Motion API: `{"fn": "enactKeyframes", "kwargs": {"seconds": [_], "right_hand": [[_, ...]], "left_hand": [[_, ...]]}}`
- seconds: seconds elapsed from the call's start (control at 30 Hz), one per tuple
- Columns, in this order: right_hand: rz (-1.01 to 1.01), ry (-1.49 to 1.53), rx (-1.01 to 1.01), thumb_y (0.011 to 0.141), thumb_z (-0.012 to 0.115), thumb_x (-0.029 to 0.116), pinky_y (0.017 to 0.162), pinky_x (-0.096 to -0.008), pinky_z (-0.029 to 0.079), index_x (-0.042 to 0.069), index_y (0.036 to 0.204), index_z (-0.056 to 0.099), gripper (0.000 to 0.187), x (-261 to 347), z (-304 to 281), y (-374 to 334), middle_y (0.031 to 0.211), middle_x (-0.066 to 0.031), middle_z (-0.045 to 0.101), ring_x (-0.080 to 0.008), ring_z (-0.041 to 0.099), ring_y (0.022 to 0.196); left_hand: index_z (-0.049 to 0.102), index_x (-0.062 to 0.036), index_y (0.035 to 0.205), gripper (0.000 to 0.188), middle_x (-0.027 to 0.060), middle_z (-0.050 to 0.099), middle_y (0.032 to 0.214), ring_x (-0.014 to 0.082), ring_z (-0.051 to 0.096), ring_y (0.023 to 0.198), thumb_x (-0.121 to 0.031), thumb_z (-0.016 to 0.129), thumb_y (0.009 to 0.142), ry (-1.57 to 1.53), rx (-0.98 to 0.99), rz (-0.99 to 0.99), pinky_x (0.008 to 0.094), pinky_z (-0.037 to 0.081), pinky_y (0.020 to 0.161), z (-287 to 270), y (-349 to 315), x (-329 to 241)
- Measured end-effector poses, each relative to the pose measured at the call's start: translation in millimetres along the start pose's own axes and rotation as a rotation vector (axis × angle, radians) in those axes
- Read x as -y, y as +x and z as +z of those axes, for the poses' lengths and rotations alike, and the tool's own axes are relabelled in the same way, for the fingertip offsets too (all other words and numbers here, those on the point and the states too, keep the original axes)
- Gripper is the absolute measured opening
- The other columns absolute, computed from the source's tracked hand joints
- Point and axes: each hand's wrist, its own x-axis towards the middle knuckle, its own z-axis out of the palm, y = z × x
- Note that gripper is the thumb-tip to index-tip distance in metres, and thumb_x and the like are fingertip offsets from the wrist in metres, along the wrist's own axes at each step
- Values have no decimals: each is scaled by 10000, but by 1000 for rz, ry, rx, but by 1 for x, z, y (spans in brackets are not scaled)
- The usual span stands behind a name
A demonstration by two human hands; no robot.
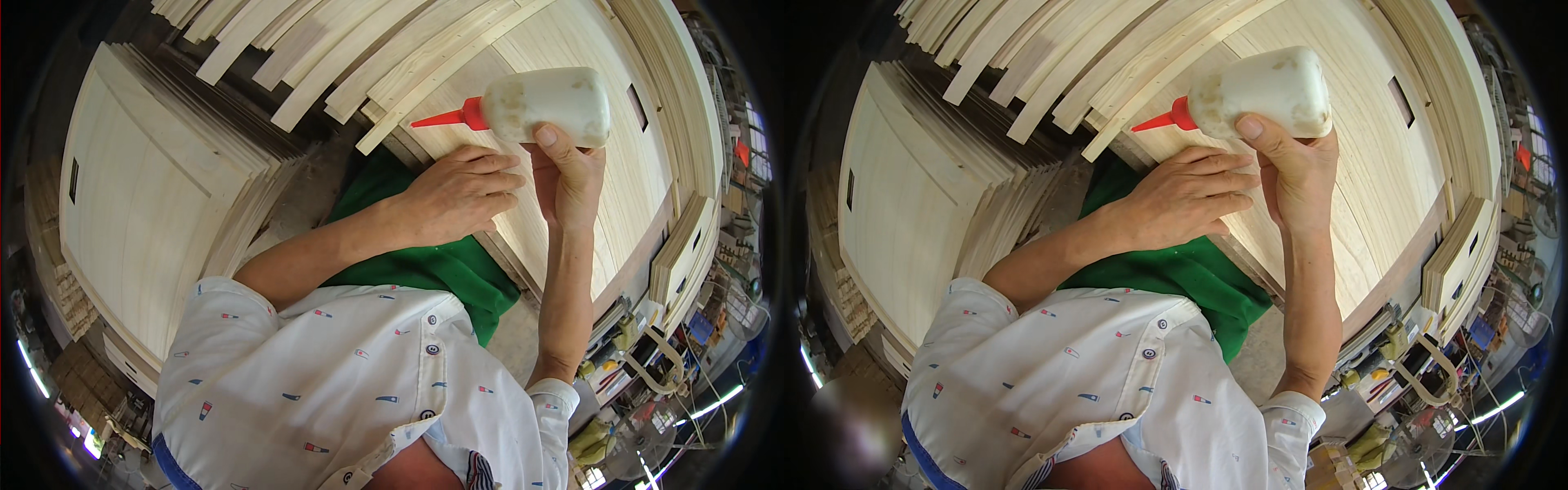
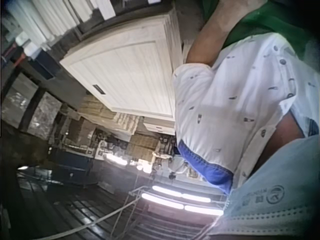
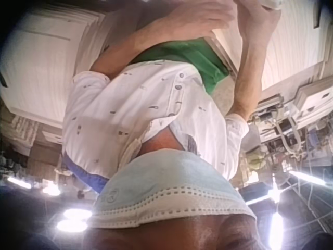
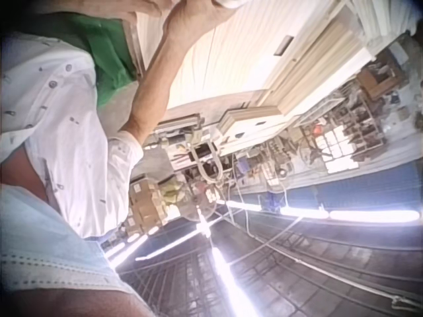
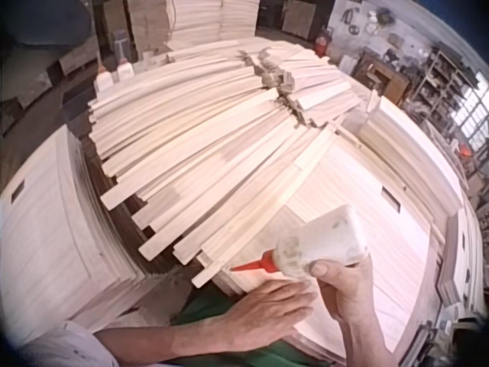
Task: Assembling wooden panels using a pneumatic nail gun and wood glue.
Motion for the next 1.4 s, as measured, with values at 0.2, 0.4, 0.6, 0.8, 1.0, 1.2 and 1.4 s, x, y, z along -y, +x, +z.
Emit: {"fn": "enactKeyframes", "kwargs": {"seconds": [0.2,0.4,0.6,0.8,1.0,1.2,1.4], "right_hand": [[8,133,-26,788,740,6,853,-388,548,-31,1143,567,397,-1,8,3,1032,-121,650,-218,646,956],[4,123,-16,807,730,34,839,-400,560,-39,1140,561,381,-3,7,8,1033,-127,641,-228,646,952],[-34,76,-57,823,719,67,806,-398,572,-38,1149,557,379,-2,-2,21,1028,-120,640,-228,651,936],[-100,56,-66,835,706,84,780,-385,582,-45,1153,551,376,2,-19,38,1042,-124,640,-229,658,921],[-193,-22,-124,836,702,95,781,-404,597,-52,1154,550,382,11,-38,67,1043,-128,640,-248,663,925],[-269,-119,-133,854,683,134,854,-500,589,-72,1210,493,454,23,-59,100,1107,-173,601,-311,639,1024],[-288,-30,-179,831,695,90,802,-465,612,-58,1182,525,417,28,-76,131,1078,-149,613,-284,641,999]], "left_hand": [[668,-88,1047,398,44,576,1287,225,448,1297,-220,771,686,3,-5,6,402,325,1087,0,0,0],[669,-81,1044,408,46,588,1255,230,463,1278,-210,773,670,-4,-22,14,409,347,1065,-3,2,-1],[666,-71,1028,407,47,586,1257,229,468,1270,-212,772,661,-5,3,8,407,355,1054,-8,5,-2],[655,-71,1027,397,61,588,1259,239,463,1279,-215,762,672,-20,39,-24,405,345,1054,-11,7,-5],[643,-69,1024,407,68,589,1251,242,463,1282,-199,762,657,-47,23,-21,397,356,1034,-10,7,-4],[640,-70,1014,408,62,587,1237,237,472,1265,-181,759,640,-18,17,-11,384,368,1018,-12,12,-5],[648,-61,1008,373,66,586,1242,242,480,1257,-185,741,669,-23,18,-31,385,377,1008,-13,14,-4]]}}
